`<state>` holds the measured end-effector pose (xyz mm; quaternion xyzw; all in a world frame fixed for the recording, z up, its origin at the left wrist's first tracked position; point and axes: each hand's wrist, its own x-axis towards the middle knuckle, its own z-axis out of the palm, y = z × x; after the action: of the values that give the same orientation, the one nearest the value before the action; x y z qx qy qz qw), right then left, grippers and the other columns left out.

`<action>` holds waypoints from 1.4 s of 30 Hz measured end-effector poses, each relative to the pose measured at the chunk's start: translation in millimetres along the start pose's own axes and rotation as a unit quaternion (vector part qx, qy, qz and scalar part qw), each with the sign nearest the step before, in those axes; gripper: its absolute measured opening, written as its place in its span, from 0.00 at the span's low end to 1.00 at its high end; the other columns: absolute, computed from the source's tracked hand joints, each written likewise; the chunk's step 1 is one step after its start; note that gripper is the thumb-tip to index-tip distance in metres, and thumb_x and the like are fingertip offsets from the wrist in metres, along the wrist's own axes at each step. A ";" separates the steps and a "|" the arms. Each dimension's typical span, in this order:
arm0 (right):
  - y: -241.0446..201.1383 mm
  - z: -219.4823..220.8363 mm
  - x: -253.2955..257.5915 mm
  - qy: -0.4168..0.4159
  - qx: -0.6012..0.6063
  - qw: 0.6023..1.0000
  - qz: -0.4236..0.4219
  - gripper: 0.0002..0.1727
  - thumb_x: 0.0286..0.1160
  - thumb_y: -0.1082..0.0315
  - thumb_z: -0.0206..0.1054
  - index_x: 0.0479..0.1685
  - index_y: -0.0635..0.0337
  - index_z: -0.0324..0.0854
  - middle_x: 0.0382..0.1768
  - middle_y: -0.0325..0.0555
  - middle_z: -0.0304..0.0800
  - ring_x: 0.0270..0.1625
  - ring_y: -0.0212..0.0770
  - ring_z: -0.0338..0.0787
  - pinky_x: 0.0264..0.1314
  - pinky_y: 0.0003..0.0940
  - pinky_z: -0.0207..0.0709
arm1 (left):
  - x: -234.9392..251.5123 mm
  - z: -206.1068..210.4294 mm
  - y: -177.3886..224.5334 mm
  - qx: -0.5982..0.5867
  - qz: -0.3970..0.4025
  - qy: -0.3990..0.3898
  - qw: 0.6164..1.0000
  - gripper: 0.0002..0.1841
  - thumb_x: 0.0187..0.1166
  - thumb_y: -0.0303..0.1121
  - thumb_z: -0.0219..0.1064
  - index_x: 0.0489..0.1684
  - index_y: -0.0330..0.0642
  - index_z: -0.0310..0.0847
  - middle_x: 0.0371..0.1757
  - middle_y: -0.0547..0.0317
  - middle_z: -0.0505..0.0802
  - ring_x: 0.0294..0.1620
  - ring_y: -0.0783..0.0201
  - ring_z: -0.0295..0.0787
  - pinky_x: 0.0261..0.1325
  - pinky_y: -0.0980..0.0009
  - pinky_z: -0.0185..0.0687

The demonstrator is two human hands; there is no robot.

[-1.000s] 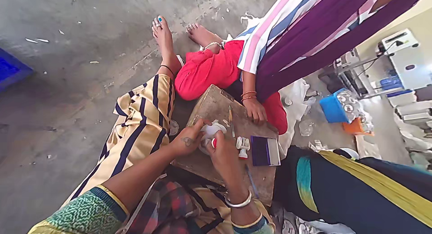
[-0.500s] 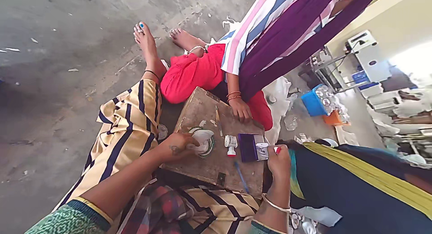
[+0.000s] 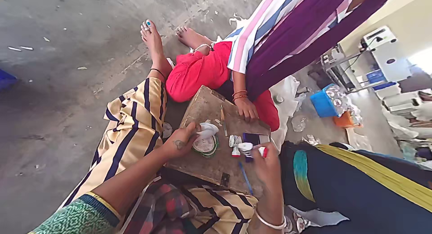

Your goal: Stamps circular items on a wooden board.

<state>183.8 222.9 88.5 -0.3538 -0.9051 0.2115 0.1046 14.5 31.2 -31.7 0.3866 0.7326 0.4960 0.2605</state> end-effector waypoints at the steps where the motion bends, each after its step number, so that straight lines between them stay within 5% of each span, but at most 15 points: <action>1: -12.5 9.0 -5.1 -0.025 0.005 0.999 -0.039 0.18 0.81 0.65 0.62 0.55 0.75 0.80 0.38 0.61 0.89 0.39 0.52 0.90 0.43 0.55 0.81 | 0.8 1.6 -2.4 -0.004 0.010 0.013 1.000 0.16 0.90 0.28 0.57 0.70 0.30 0.73 0.46 0.34 0.91 0.47 0.39 0.92 0.55 0.41 0.84; 4: -41.7 39.3 -7.3 -0.055 -0.010 0.989 -0.137 0.15 0.79 0.64 0.64 0.48 0.71 0.82 0.28 0.54 0.87 0.29 0.48 0.87 0.33 0.48 0.79 | 1.2 5.3 -5.3 -0.012 0.040 0.038 0.998 0.23 0.89 0.25 0.55 0.84 0.35 0.65 0.50 0.33 0.92 0.46 0.37 0.93 0.56 0.40 0.85; 6: -55.2 54.8 -1.1 -0.083 -0.043 0.984 -0.154 0.14 0.80 0.64 0.65 0.49 0.69 0.83 0.31 0.55 0.89 0.32 0.52 0.89 0.37 0.51 0.81 | 1.2 5.7 -6.2 -0.011 0.046 0.043 0.998 0.24 0.89 0.24 0.54 0.84 0.36 0.64 0.49 0.32 0.92 0.45 0.37 0.93 0.55 0.40 0.85; 8: -66.0 73.8 3.5 -0.136 -0.096 0.977 -0.131 0.14 0.80 0.65 0.66 0.53 0.68 0.83 0.36 0.60 0.91 0.40 0.59 0.93 0.44 0.57 0.82 | 1.4 5.0 -5.6 -0.008 0.047 0.040 0.998 0.22 0.89 0.23 0.53 0.81 0.35 0.68 0.50 0.32 0.92 0.46 0.36 0.93 0.55 0.40 0.84; 11: -72.5 81.3 0.0 -0.159 -0.110 0.976 -0.098 0.15 0.82 0.65 0.64 0.55 0.69 0.82 0.39 0.60 0.91 0.44 0.59 0.93 0.48 0.56 0.82 | 1.9 1.8 -2.4 -0.014 0.046 0.022 0.999 0.19 0.87 0.18 0.51 0.69 0.32 0.82 0.61 0.34 0.91 0.63 0.39 0.90 0.70 0.44 0.79; 15: -42.7 39.4 -4.3 0.022 -0.014 0.996 -0.083 0.17 0.79 0.67 0.65 0.53 0.78 0.80 0.36 0.63 0.90 0.37 0.54 0.91 0.42 0.54 0.83 | 0.4 -2.7 -1.5 0.023 0.052 -0.061 0.996 0.18 0.86 0.22 0.54 0.65 0.34 0.87 0.64 0.33 0.89 0.67 0.39 0.87 0.72 0.43 0.76; 18: -17.4 6.8 1.0 0.096 0.026 0.995 -0.032 0.15 0.82 0.66 0.61 0.52 0.74 0.77 0.34 0.50 0.84 0.33 0.36 0.82 0.39 0.37 0.77 | 0.2 -3.2 -6.4 0.051 0.094 -0.094 0.990 0.20 0.79 0.35 0.72 0.65 0.33 0.87 0.63 0.34 0.90 0.64 0.39 0.88 0.69 0.42 0.78; 20: -4.9 -2.5 -0.7 0.106 0.032 0.994 -0.016 0.14 0.82 0.67 0.59 0.51 0.74 0.76 0.33 0.47 0.80 0.33 0.31 0.78 0.39 0.32 0.73 | 0.1 -3.0 -7.1 0.065 0.118 -0.098 0.986 0.19 0.78 0.36 0.73 0.60 0.32 0.89 0.62 0.33 0.90 0.64 0.37 0.88 0.69 0.41 0.78; 24: 21.1 -14.2 -1.8 0.106 -0.005 0.993 0.045 0.15 0.83 0.67 0.59 0.53 0.75 0.77 0.35 0.55 0.83 0.36 0.42 0.81 0.42 0.45 0.75 | -3.8 -1.6 -3.3 0.060 0.113 -0.061 0.990 0.14 0.85 0.31 0.64 0.49 0.30 0.92 0.53 0.35 0.94 0.58 0.39 0.92 0.66 0.42 0.80; 31: 50.4 -26.1 44.9 0.052 -0.091 0.977 0.186 0.22 0.87 0.63 0.59 0.67 0.75 0.74 0.54 0.72 0.86 0.58 0.66 0.86 0.62 0.64 0.74 | -0.5 5.3 -4.1 0.037 0.060 0.002 0.998 0.12 0.80 0.33 0.71 0.36 0.28 0.87 0.38 0.41 0.91 0.44 0.46 0.90 0.52 0.46 0.82; 38: 48.1 14.1 63.9 -0.016 -0.151 0.961 0.232 0.26 0.89 0.59 0.59 0.76 0.70 0.70 0.61 0.72 0.86 0.66 0.69 0.86 0.68 0.66 0.73 | -2.1 7.0 -4.8 0.025 0.043 0.022 0.999 0.15 0.88 0.29 0.60 0.66 0.31 0.79 0.46 0.34 0.92 0.47 0.37 0.92 0.56 0.39 0.83; 42: 25.5 3.8 33.3 0.046 -0.063 0.990 0.116 0.22 0.86 0.64 0.60 0.66 0.77 0.74 0.50 0.73 0.87 0.54 0.67 0.88 0.57 0.65 0.76 | -0.8 6.2 -5.4 0.012 0.068 0.035 0.997 0.19 0.88 0.24 0.55 0.76 0.35 0.76 0.56 0.32 0.92 0.54 0.35 0.92 0.62 0.38 0.81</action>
<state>173.4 261.4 74.7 -0.4714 -0.8637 0.1484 0.0986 18.0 32.6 -39.0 0.4209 0.7189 0.5172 0.1962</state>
